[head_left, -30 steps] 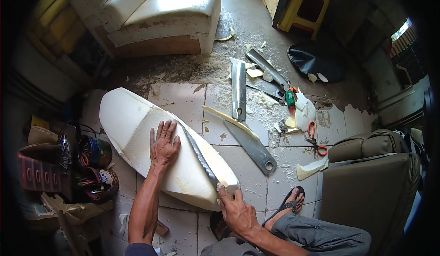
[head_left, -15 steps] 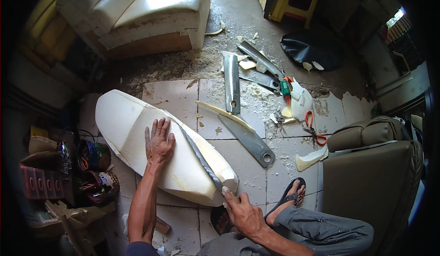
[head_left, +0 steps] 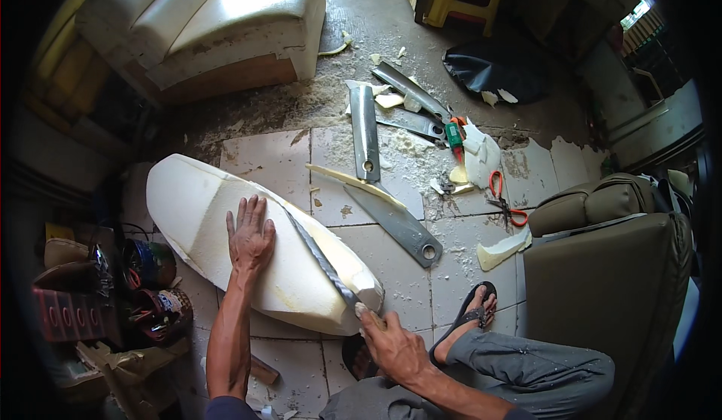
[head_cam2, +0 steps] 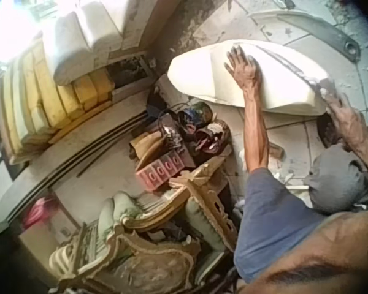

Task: The person shapes a large piece of white foam by using a long blade to trim the edges and a small brush to apply adhesive to a corner, then attaches a smaller foam piece.

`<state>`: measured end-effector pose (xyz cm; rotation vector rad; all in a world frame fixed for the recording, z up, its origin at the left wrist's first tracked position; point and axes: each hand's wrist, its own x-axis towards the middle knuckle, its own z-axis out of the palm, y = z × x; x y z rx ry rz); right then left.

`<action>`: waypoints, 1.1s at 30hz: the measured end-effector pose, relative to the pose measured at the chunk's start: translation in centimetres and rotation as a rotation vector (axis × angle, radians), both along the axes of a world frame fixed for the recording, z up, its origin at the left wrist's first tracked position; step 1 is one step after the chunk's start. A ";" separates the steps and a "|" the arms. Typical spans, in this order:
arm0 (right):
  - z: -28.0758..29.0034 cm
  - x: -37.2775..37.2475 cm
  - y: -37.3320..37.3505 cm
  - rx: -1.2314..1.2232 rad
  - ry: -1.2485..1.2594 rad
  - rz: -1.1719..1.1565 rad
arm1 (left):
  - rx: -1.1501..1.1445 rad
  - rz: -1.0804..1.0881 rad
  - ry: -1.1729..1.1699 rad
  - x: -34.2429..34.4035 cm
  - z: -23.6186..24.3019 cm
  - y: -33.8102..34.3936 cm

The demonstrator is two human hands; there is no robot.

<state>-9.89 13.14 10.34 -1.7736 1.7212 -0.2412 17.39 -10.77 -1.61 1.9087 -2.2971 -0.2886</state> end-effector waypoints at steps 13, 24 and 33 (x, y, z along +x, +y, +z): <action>0.8 -1.5 0.5 0.019 0.005 0.014 | 0.009 -0.007 -0.006 0.2 -0.3 -0.6; -0.1 -1.5 -0.2 -0.018 0.069 0.041 | -0.029 -0.033 -0.027 0.5 -1.1 -0.9; 0.3 -2.1 -0.2 -0.018 0.044 0.028 | -0.033 -0.009 -0.002 1.0 -1.3 -1.5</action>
